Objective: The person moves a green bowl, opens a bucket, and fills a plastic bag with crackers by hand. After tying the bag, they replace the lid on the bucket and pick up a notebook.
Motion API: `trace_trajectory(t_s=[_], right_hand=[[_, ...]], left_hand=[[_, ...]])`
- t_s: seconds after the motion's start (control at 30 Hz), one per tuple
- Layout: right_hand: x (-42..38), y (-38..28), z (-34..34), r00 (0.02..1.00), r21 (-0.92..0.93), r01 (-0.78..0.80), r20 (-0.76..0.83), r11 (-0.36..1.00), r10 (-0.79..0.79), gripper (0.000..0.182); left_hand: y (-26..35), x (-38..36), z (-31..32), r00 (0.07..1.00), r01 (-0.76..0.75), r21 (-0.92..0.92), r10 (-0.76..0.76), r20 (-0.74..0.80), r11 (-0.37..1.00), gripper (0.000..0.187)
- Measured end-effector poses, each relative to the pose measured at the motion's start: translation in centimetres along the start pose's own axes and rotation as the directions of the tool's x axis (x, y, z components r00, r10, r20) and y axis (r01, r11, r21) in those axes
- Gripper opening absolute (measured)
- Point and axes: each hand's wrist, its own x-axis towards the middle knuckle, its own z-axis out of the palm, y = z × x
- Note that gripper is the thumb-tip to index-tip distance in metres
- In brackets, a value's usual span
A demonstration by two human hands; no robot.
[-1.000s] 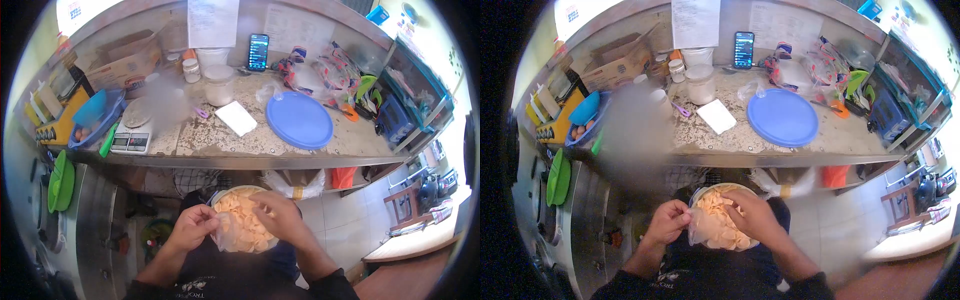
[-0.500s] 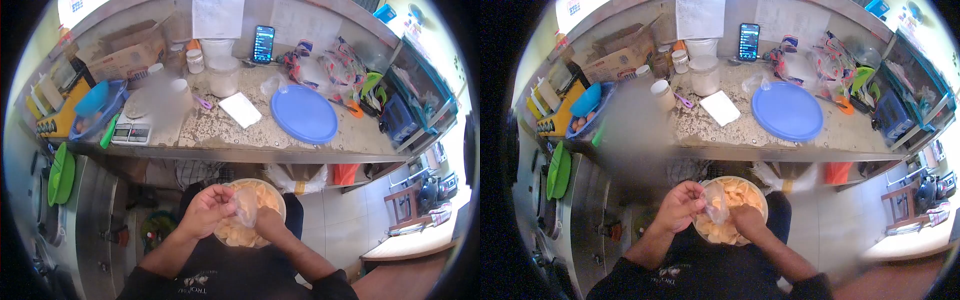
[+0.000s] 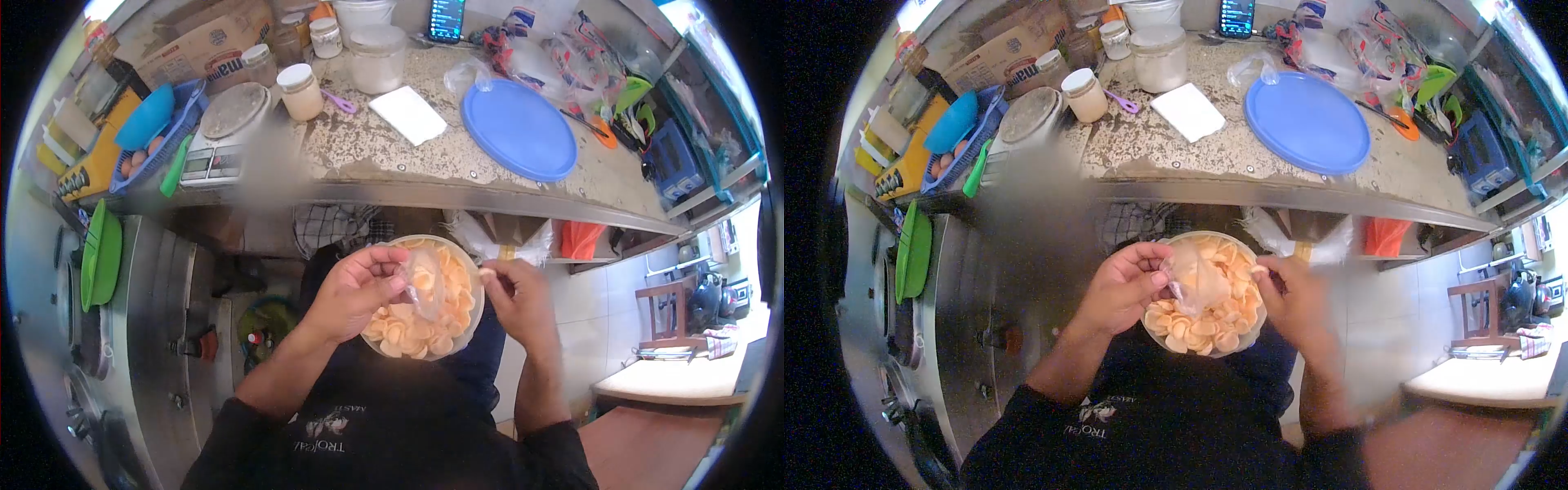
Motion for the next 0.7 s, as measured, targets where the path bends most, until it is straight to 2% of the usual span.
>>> trace_trajectory(t_s=[0.1,0.13,0.2,0.23,0.27,0.33,0.4,0.5,0.57,0.6,0.63,0.67,0.7], right_hand=[[0.2,-2.3,-0.9,0.988,0.467,-0.064,-0.092,0.882,0.121,0.018],[0.3,-3.4,-0.9,0.99,0.467,-0.063,-0.085,0.882,0.116,0.018],[0.6,-5.2,-0.5,0.984,0.319,0.174,-0.095,0.932,-0.151,0.016],[1.7,-5.8,0.0,0.941,0.135,0.338,-0.074,0.931,-0.331,0.018],[2.4,-5.8,0.1,0.942,0.135,0.336,-0.079,0.932,-0.327,0.018],[3.2,-5.3,0.8,0.856,-0.08,0.516,0.006,0.853,-0.518,0.02],[3.4,-4.8,0.3,0.886,-0.035,0.463,0.014,0.886,-0.463,0.026],[4.0,-4.8,-0.3,0.86,-0.033,0.507,0.09,0.861,-0.503,0.021],[4.7,-4.3,-0.3,0.774,-0.091,0.617,0.25,0.782,-0.581,0.028],[5.1,-4.2,-0.1,0.778,-0.1,0.615,0.239,0.782,-0.581,0.028],[5.6,-4.1,0.1,0.783,0.071,0.566,0.265,0.822,-0.562,0.026],[6.1,-4.2,0.1,0.784,0.237,0.496,0.293,0.836,-0.548,0.024],[6.9,-4.6,-0.1,0.788,0.229,0.498,0.283,0.836,-0.547,0.024]], left_hand=[[-0.3,0.0,0.0,1.0,-0.002,0.036,0.001,0.014,0.999,0.032],[-0.3,0.0,0.1,1.0,-0.006,0.034,0.005,0.007,0.999,0.032],[-0.1,0.1,0.6,1.0,0.012,0.087,-0.014,0.021,0.996,0.03],[-0.1,0.2,0.7,1.0,0.014,0.089,-0.016,0.023,0.996,0.03],[-0.1,0.3,0.9,1.0,0.005,0.112,-0.007,0.019,0.994,0.03],[0.2,0.2,0.8,1.0,-0.003,0.137,0.001,0.011,0.991,0.03],[0.6,0.2,0.3,0.998,-0.066,0.296,0.067,0.006,0.953,0.031],[2.2,0.5,0.1,1.0,-0.013,0.314,0.014,-0.001,0.949,0.034],[2.8,1.0,0.1,1.0,-0.031,0.32,0.029,0.011,0.947,0.037],[3.3,1.3,0.1,0.998,-0.056,0.324,0.053,0.021,0.944,0.039],[3.4,1.9,-0.9,0.996,-0.091,0.327,0.078,0.053,0.94,0.051],[3.3,2.8,-0.9,0.995,-0.097,0.33,0.08,0.066,0.939,0.051],[3.2,3.8,-0.7,0.966,-0.245,0.249,0.213,0.147,0.937,0.058]])
